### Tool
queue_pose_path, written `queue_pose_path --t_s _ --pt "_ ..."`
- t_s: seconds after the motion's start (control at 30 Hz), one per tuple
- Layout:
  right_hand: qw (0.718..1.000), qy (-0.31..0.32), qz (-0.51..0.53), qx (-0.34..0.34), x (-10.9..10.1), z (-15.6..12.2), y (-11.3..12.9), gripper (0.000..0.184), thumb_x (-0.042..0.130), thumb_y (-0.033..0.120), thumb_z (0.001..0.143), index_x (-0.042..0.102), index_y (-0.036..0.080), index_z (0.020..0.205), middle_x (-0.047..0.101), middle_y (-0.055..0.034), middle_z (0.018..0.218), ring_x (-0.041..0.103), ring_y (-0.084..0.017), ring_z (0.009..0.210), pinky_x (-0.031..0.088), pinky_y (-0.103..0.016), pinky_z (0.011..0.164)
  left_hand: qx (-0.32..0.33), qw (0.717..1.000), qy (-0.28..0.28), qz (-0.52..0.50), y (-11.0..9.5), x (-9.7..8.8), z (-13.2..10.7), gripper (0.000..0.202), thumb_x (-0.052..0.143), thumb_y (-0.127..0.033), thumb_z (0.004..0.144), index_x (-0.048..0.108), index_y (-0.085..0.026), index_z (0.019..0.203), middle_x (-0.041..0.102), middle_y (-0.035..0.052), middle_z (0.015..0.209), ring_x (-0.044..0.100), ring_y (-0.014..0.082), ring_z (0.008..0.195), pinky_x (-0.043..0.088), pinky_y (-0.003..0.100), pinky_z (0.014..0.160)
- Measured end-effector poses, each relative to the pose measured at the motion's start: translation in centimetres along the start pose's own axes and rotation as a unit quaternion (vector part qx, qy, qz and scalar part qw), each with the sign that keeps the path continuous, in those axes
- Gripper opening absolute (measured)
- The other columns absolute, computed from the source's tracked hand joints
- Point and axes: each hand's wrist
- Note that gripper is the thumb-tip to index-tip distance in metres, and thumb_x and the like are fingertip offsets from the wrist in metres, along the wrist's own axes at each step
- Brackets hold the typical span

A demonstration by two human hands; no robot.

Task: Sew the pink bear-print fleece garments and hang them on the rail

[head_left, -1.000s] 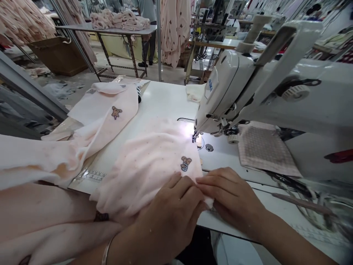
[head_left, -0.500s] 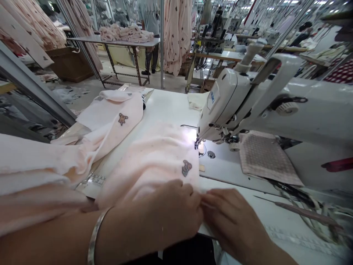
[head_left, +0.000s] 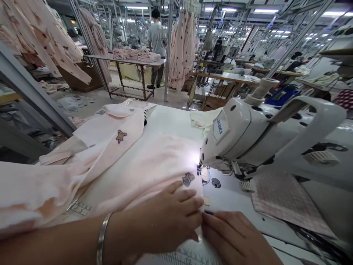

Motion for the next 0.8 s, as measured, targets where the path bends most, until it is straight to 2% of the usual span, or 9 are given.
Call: queue_pose_path --t_s 0.1,0.27,0.43,0.5,0.6,0.67,0.7,0.77,0.8 --pt "0.999 -0.033 0.02 0.031 0.7 1.3 -1.6 0.026 0.041 0.01 0.091 0.066 0.015 0.095 0.068 -0.007 0.093 0.056 -0.017 0.08 0.044 -0.031 0.07 0.019 1.0 -0.004 -0.01 2.5 -0.1 1.3 0.023 0.046 -0.033 0.094 0.06 -0.017 0.103 0.056 0.0054 0.117 0.048 0.0216 0.11 0.031 0.043 0.103" --pt "0.995 0.002 0.012 0.098 2.7 1.6 -4.3 0.022 0.045 0.014 0.09 0.066 0.018 0.097 0.063 -0.0067 0.084 0.056 -0.015 0.072 0.045 -0.032 0.07 0.077 0.997 -0.006 -0.03 6.1 0.9 3.1 0.014 0.05 -0.019 0.091 0.064 -0.019 0.09 0.061 0.0008 0.092 0.051 0.0146 0.086 0.041 0.029 0.085" --pt "0.992 -0.01 0.003 0.126 3.8 1.0 -5.8 0.022 0.047 0.017 0.089 0.066 0.018 0.101 0.065 -0.0077 0.086 0.06 -0.017 0.078 0.047 -0.033 0.073 0.046 0.998 -0.026 -0.025 8.2 1.6 4.8 0.022 0.045 -0.023 0.094 0.065 -0.018 0.087 0.062 0.0017 0.088 0.053 0.0143 0.085 0.042 0.028 0.083" --pt "0.991 -0.002 0.005 0.132 3.9 1.0 -6.0 0.021 0.047 0.017 0.09 0.065 0.018 0.1 0.065 -0.008 0.087 0.061 -0.017 0.078 0.048 -0.032 0.072 0.017 0.999 -0.039 -0.023 8.9 1.4 5.6 0.026 0.044 -0.026 0.095 0.065 -0.016 0.082 0.062 0.002 0.084 0.054 0.0143 0.084 0.042 0.028 0.081" --pt "0.991 0.007 0.005 0.136 3.4 1.4 -5.8 0.02 0.047 0.019 0.09 0.065 0.019 0.099 0.066 -0.0071 0.088 0.061 -0.016 0.077 0.048 -0.031 0.072 0.009 1.0 -0.022 -0.016 10.0 0.6 6.0 0.028 0.045 -0.028 0.094 0.064 -0.016 0.078 0.062 0.0028 0.083 0.056 0.0143 0.084 0.042 0.028 0.082" --pt "0.991 0.012 0.005 0.132 2.5 1.9 -4.9 0.019 0.048 0.018 0.09 0.065 0.019 0.097 0.065 -0.0062 0.09 0.061 -0.015 0.078 0.047 -0.031 0.073 -0.018 1.0 -0.011 0.016 9.6 0.2 5.1 0.024 0.047 -0.033 0.093 0.065 -0.016 0.091 0.063 0.0066 0.1 0.054 0.0195 0.102 0.038 0.036 0.093" --pt "0.992 0.01 0.011 0.127 1.9 2.2 -4.1 0.018 0.048 0.017 0.09 0.065 0.019 0.098 0.065 -0.0062 0.09 0.06 -0.015 0.078 0.047 -0.031 0.072 -0.051 0.998 -0.013 0.039 8.6 0.1 4.0 0.028 0.048 -0.038 0.092 0.063 -0.016 0.101 0.06 0.0101 0.114 0.05 0.0245 0.113 0.035 0.043 0.097" --pt "0.993 -0.003 0.034 0.114 0.7 2.6 -2.2 0.019 0.048 0.015 0.089 0.062 0.017 0.101 0.063 -0.0071 0.088 0.058 -0.016 0.076 0.046 -0.031 0.068 -0.138 0.986 -0.031 0.089 5.1 0.5 1.1 0.05 0.049 -0.052 0.087 0.055 -0.014 0.12 0.045 0.0194 0.135 0.037 0.0369 0.126 0.032 0.056 0.096" --pt "0.993 -0.011 0.047 0.107 0.2 2.7 -1.1 0.02 0.048 0.014 0.088 0.061 0.015 0.103 0.062 -0.0073 0.085 0.056 -0.017 0.074 0.045 -0.03 0.065 -0.166 0.98 -0.035 0.106 2.7 0.9 -0.5 0.06 0.049 -0.057 0.085 0.05 -0.013 0.126 0.039 0.0225 0.139 0.034 0.041 0.128 0.033 0.059 0.093"
Point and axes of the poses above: each hand's wrist, its own z-axis towards the middle knuckle, its own x-axis out of the palm, y = z × x
